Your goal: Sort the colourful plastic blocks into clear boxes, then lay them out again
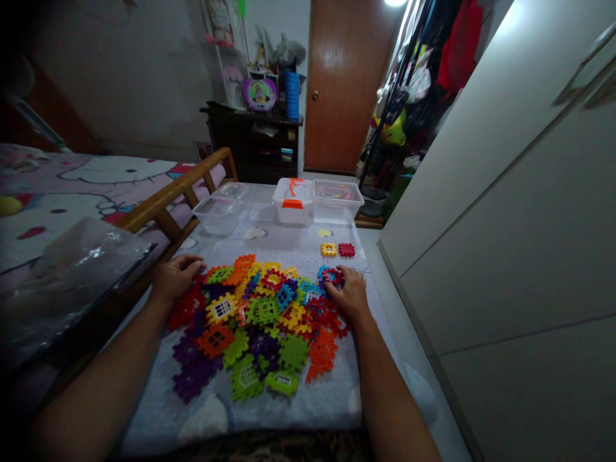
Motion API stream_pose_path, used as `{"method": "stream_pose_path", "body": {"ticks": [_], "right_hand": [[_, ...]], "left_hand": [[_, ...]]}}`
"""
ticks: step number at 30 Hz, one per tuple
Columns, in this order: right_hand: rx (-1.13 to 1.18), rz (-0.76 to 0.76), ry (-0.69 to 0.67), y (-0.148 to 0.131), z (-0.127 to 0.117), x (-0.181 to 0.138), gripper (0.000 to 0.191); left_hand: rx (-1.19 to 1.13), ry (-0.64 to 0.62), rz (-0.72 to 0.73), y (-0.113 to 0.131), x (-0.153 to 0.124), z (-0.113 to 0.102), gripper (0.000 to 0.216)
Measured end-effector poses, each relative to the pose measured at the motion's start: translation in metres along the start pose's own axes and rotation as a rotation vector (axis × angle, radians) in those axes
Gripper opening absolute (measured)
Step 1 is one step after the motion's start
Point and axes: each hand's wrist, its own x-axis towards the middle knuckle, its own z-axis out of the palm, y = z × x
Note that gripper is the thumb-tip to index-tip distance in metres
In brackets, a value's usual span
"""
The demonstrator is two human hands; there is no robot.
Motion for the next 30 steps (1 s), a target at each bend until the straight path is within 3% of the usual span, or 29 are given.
{"method": "stream_pose_path", "body": {"ticks": [8, 18, 25, 30], "right_hand": [[0.002, -0.005, 0.136, 0.011, -0.002, 0.005, 0.047], [0.022, 0.076, 0.108, 0.012, 0.0, 0.004, 0.046], [0.324, 0.194, 0.12, 0.008, -0.004, 0.006, 0.046], [0.544, 0.262, 0.215, 0.005, -0.01, 0.009, 0.043]], "left_hand": [[-0.012, 0.004, 0.014, -0.002, -0.001, 0.001, 0.034], [-0.018, 0.0, -0.006, -0.001, 0.0, 0.001, 0.034], [-0.053, -0.004, -0.021, -0.003, -0.001, 0.002, 0.034], [-0.023, -0.004, -0.004, 0.0, -0.001, 0.001, 0.033]]}}
